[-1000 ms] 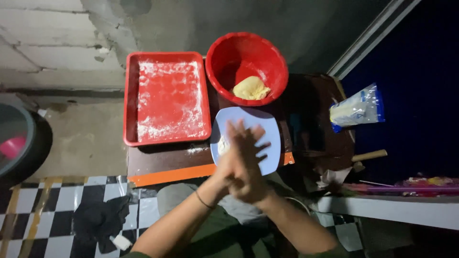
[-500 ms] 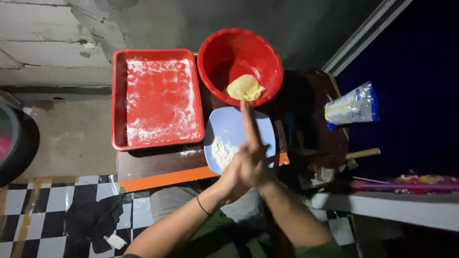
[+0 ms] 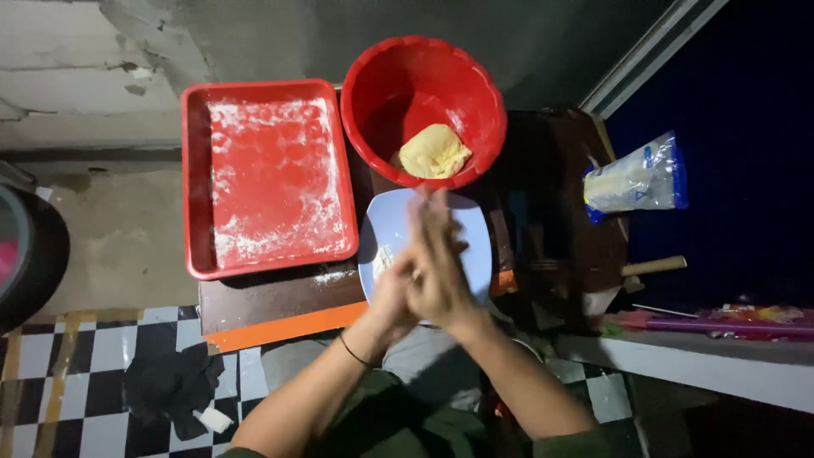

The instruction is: The person is forming small dough balls by pinching dough from a bowl, rolling it between their hands, and coating it in flour on a plate.

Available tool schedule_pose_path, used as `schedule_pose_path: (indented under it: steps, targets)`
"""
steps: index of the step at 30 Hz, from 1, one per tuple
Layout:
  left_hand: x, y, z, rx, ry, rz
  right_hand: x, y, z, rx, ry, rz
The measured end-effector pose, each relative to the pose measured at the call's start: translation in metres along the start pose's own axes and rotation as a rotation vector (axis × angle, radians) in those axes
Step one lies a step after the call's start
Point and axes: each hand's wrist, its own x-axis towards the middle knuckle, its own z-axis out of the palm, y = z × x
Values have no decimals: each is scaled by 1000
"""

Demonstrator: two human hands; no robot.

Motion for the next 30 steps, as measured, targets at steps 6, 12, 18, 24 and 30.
schedule_pose_path:
  steps: [6, 12, 18, 24, 30]
  targets:
    - [6, -9, 10, -96, 68, -32, 1, -21, -4, 49, 139, 44]
    - [3, -33, -9, -198, 154, -53, 10, -19, -16, 41, 162, 17]
    - [20, 3, -15, -202, -42, 62, 36, -22, -52, 280, 288, 133]
    - [26, 22, 17, -411, 376, -283, 32, -21, -82, 514, 398, 246]
    - [25, 28, 38, -408, 380, -294, 16, -13, -51, -13, -28, -30]
